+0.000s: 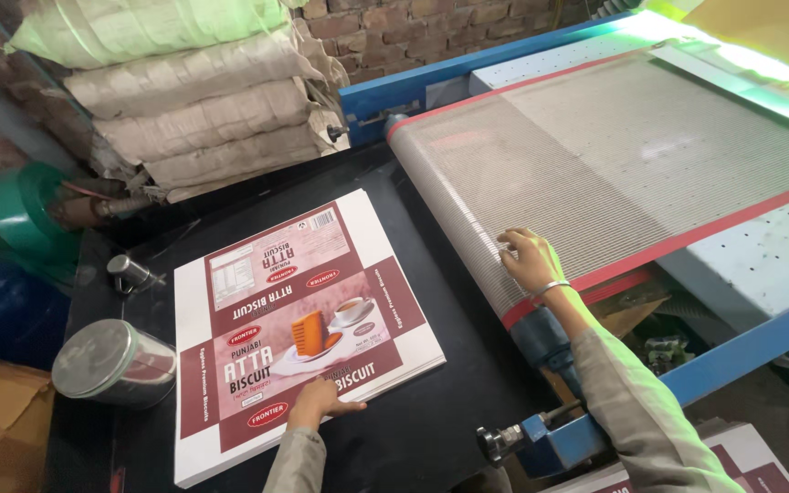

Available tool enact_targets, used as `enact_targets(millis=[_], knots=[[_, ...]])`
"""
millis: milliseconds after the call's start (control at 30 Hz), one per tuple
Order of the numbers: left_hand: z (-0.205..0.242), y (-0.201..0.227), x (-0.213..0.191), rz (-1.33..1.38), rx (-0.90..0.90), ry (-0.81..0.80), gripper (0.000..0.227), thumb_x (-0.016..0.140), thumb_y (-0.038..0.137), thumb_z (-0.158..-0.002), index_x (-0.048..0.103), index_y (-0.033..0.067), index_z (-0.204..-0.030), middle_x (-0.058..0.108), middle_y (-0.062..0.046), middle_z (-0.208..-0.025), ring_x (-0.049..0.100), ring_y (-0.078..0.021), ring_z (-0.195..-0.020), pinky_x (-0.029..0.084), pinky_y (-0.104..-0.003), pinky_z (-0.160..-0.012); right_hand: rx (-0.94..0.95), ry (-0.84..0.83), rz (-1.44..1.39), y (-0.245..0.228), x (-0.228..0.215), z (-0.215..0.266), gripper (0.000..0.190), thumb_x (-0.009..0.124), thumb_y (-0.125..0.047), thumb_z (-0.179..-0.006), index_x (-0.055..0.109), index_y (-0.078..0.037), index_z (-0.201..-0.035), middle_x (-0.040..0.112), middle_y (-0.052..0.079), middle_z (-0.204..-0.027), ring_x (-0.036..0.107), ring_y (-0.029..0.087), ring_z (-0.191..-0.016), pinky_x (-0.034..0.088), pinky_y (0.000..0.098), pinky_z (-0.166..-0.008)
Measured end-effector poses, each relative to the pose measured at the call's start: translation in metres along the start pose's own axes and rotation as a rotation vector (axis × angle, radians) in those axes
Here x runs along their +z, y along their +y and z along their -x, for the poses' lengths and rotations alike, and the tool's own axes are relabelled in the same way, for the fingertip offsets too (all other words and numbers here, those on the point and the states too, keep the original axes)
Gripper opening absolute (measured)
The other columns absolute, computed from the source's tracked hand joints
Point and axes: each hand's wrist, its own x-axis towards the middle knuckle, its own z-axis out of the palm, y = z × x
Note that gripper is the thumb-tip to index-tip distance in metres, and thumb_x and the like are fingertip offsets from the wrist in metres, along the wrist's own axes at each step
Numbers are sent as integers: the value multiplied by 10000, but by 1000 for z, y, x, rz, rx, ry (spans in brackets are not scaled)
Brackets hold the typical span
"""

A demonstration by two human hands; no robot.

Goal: The person repeatedly picks up printed cardboard sheets from a conveyor belt and stacks them on a table. The sheets are handled one at a time and placed in a growing pile.

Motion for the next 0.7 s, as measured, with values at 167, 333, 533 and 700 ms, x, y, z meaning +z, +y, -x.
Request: enact_targets(millis=[167, 333, 533, 700], knots=[[-6, -1, 0, -9, 50, 44, 1037, 768, 858, -593, 715, -7, -1163, 688, -208, -1210, 649, -343, -1169, 513, -418, -994, 13, -1, 24, 2, 5, 0, 262, 672, -186, -859, 757, -111, -1095, 715, 83, -1223, 733, 264, -952, 567, 420, -861], [-12, -3, -3, 49, 39, 10, 990, 775, 829, -562, 739, 16, -1127, 729, -187, -1148, 696, -316, -1105, 538, -395, -957, -15, -16, 1, 5, 8, -1, 274, 680, -182, -837, 746, -110, -1093, 713, 86, -1211, 727, 272, -960, 571, 418, -862], [-17, 0, -5, 34, 37, -30, 976, 752, 838, -556, 749, 26, -1099, 750, -183, -1120, 709, -311, -1086, 543, -399, -946, -111, 10, 90, 7, 18, 1, 310, 687, -176, -834, 726, -95, -1131, 693, 95, -1242, 681, 317, -1072, 548, 428, -906], [-19, 0, -4, -19, 14, -12, 1025, 777, 857, -569, 717, 6, -1138, 715, -193, -1180, 682, -319, -1133, 541, -402, -964, -143, -14, 175, 9, 25, 1, 339, 681, -190, -848, 708, -104, -1176, 662, 97, -1312, 629, 318, -1197, 493, 480, -979]])
